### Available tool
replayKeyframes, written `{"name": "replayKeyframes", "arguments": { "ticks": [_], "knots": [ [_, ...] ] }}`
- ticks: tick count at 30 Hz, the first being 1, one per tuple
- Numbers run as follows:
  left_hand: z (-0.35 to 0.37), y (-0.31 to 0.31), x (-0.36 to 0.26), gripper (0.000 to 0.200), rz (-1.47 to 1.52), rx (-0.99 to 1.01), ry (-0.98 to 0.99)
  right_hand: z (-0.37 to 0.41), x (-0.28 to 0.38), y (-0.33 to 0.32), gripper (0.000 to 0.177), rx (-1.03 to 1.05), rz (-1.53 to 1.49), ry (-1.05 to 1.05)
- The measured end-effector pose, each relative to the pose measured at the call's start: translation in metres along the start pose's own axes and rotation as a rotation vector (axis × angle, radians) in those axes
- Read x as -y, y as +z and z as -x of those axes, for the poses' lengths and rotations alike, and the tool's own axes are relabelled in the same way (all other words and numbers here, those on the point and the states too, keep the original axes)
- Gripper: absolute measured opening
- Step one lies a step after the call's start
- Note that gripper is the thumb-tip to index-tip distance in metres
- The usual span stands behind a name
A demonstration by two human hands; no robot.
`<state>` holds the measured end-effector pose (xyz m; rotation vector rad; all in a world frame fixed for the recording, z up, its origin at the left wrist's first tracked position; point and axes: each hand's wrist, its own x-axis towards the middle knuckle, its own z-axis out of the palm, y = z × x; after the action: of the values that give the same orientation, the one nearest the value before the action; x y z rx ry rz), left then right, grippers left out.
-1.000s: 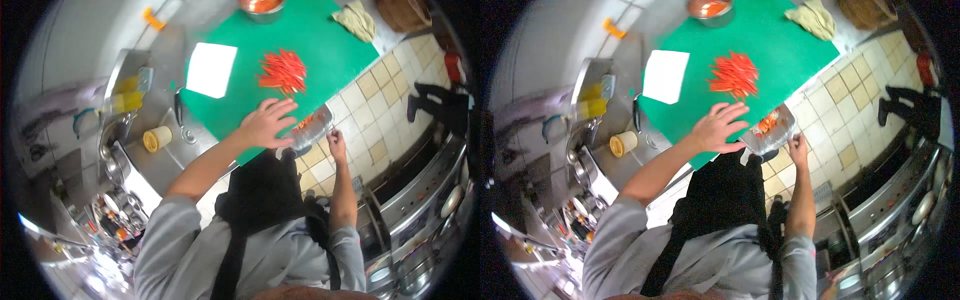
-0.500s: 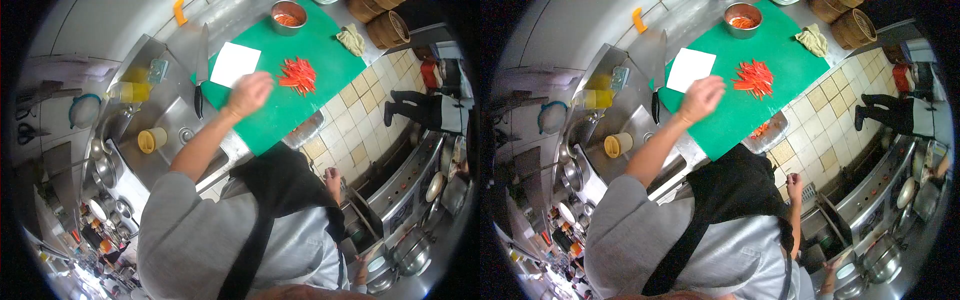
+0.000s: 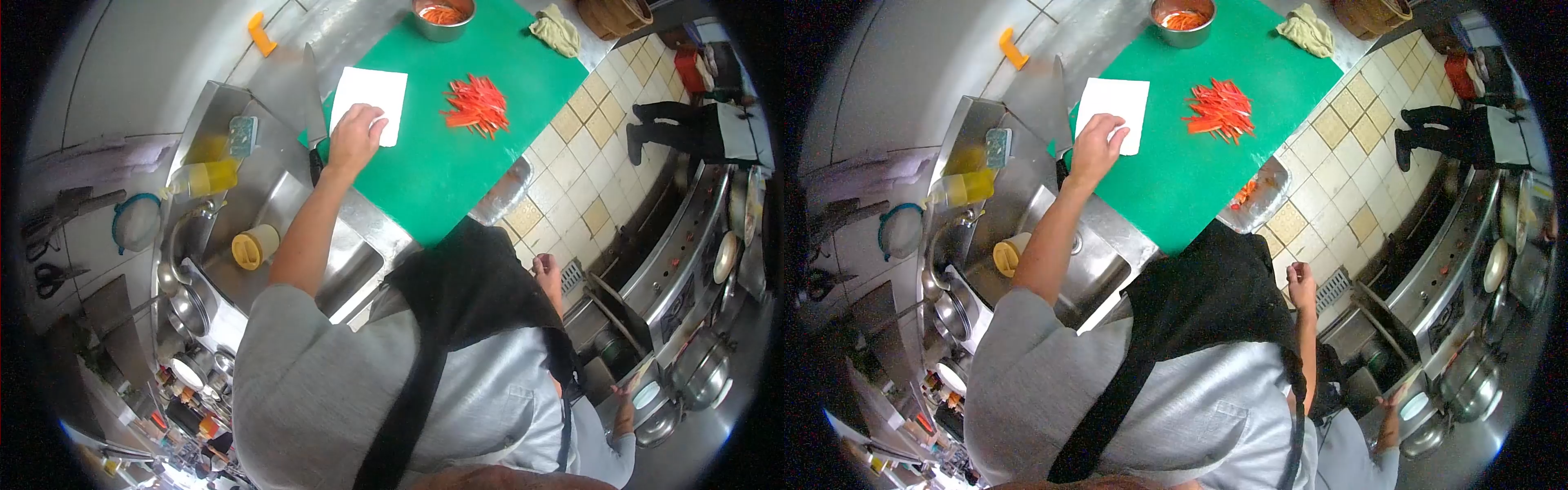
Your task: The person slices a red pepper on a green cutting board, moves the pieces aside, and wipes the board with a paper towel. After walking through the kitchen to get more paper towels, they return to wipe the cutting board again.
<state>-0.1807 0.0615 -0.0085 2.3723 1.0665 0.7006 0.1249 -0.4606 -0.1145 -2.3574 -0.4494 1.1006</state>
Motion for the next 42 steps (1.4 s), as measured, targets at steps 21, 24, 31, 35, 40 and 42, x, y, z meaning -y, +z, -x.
{"name": "replayKeyframes", "arguments": {
  "ticks": [21,24,31,35,40,42],
  "knots": [
    [-0.026,-0.055,0.062,0.017,1.179,-0.371,-0.543,0.006,0.0,0.002,0.022,-0.003,0.024,-0.045],
    [-0.029,-0.073,0.06,0.023,1.27,-0.256,-0.434,0.012,0.015,-0.001,0.023,0.01,0.018,-0.024],
    [-0.039,-0.06,0.021,0.053,1.699,-0.237,-0.435,0.015,-0.014,0.004,0.026,0.011,0.051,-0.002],
    [-0.047,-0.032,-0.001,0.03,1.501,-0.063,-0.422,0.029,-0.015,0.007,0.026,-0.039,0.036,-0.036],
    [-0.075,0.006,-0.067,0.022,0.813,0.224,-0.081,0.038,-0.016,0.013,0.027,-0.037,-0.024,0.06],
    [-0.078,0.047,-0.097,0.022,0.604,0.151,0.128,0.045,-0.016,0.015,0.026,-0.064,-0.013,0.046]
  ]
}}
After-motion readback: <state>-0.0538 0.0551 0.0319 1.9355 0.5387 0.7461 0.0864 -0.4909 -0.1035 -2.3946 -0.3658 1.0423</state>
